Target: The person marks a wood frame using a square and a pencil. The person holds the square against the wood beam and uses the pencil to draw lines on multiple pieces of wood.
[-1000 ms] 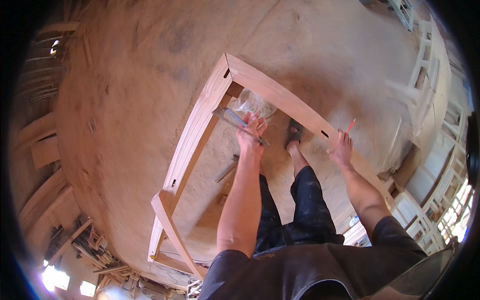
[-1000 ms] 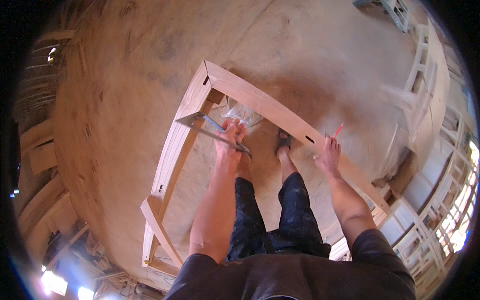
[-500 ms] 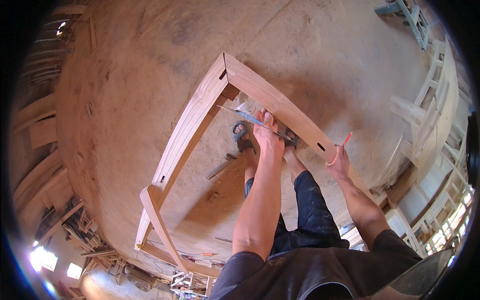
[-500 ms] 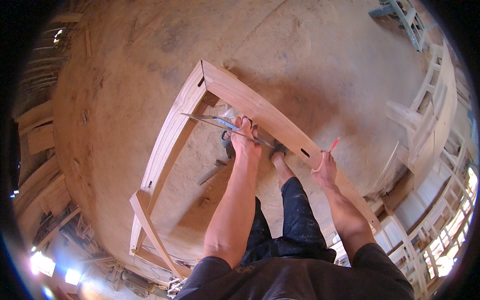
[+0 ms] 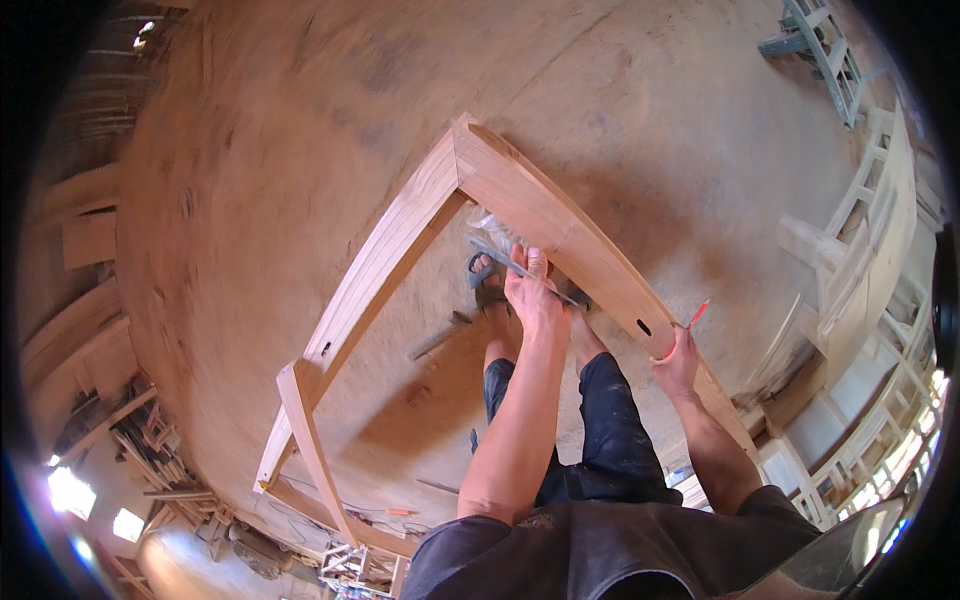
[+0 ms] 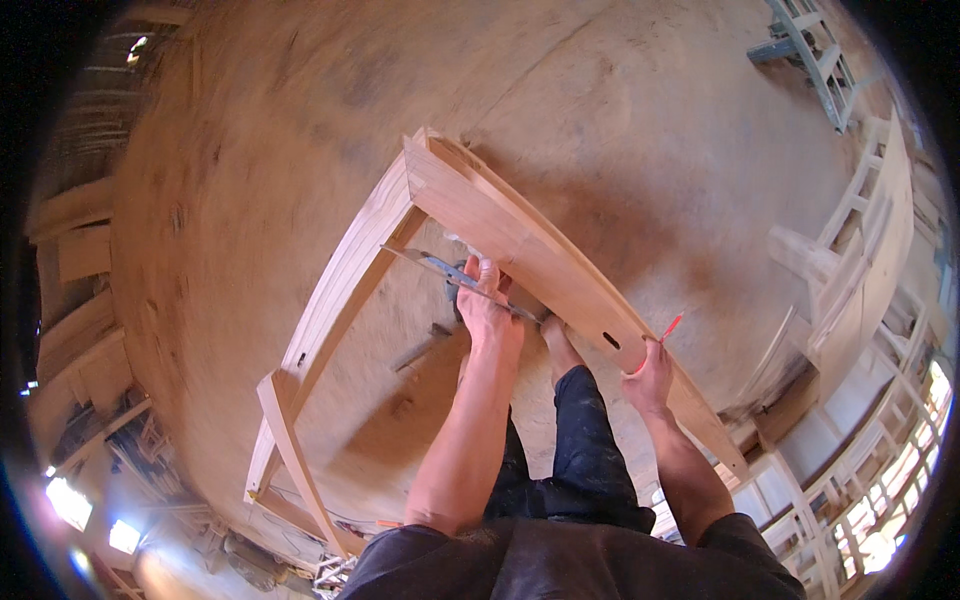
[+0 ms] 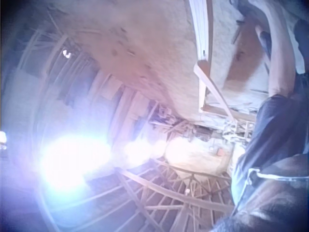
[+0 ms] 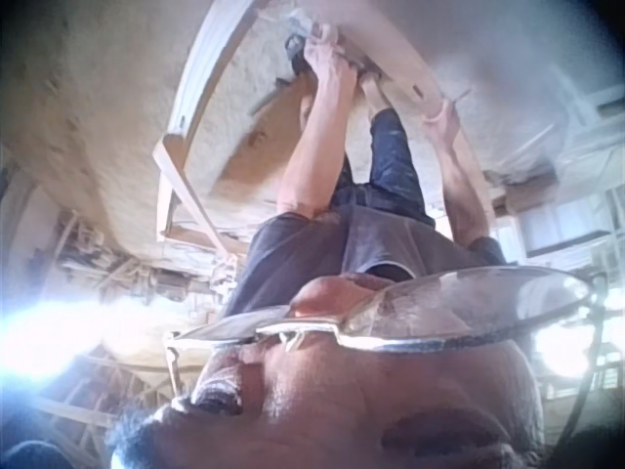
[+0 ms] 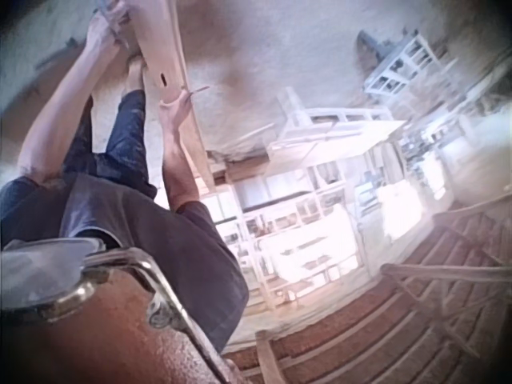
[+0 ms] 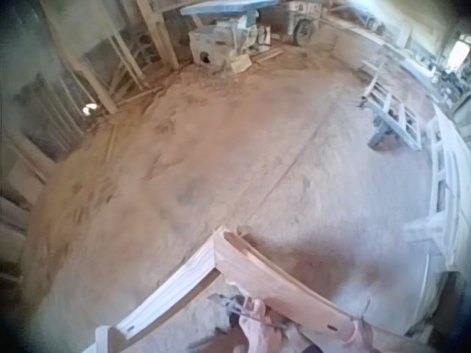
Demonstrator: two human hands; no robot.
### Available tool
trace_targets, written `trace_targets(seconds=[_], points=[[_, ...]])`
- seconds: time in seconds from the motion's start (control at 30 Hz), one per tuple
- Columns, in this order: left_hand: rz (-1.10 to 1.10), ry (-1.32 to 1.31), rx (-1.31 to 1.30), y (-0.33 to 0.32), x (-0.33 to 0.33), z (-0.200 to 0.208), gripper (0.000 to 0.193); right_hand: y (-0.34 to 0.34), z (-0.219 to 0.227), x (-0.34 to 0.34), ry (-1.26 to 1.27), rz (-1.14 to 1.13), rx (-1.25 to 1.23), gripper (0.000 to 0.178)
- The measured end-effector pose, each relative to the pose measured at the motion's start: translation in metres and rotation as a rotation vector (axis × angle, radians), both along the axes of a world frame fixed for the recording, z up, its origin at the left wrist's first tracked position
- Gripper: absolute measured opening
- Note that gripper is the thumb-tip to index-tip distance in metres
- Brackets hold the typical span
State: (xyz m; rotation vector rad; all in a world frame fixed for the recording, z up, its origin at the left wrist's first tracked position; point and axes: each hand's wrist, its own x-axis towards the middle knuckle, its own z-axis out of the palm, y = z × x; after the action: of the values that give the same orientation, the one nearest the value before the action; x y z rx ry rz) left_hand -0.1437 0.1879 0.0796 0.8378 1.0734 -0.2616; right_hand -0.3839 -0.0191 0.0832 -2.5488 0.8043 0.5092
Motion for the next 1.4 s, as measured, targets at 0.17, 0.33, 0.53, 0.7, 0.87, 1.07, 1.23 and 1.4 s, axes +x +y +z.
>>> trace_targets(seconds=[0.17,0.33,0.53,0.7,0.87,1.07,1.23,1.4], points=[[-0.008,0.089,0.098,0.020,-0.011,0.012,0.049,0.016,-0.002,-0.011,0.059,0.030,0.072,0.069],[0.092,0.089,0.057,0.045,-0.022,-0.003,0.019,0.019,0.000,-0.001,0.282,0.012,0.220,0.072],[0.025,0.071,0.072,0.050,-0.031,-0.013,0.031,0.003,0.015,0.038,0.547,-0.085,0.457,0.083],[0.002,0.078,0.068,0.065,-0.032,-0.022,0.025,-0.016,-0.002,0.022,0.501,-0.154,0.539,0.103],[-0.092,0.123,0.185,0.074,-0.031,-0.017,0.027,-0.029,-0.001,0.030,0.374,-0.287,0.836,0.104],[-0.023,0.006,0.238,0.050,-0.025,-0.022,0.011,-0.040,-0.002,0.042,0.402,-0.452,1.032,0.098],[-0.074,-0.121,0.512,0.023,-0.015,-0.059,0.012,-0.054,-0.022,0.026,0.339,-0.332,1.010,0.094],[-0.051,-0.060,0.568,0.006,0.002,-0.054,0.013,-0.055,-0.018,0.024,0.305,-0.317,0.987,0.093]])
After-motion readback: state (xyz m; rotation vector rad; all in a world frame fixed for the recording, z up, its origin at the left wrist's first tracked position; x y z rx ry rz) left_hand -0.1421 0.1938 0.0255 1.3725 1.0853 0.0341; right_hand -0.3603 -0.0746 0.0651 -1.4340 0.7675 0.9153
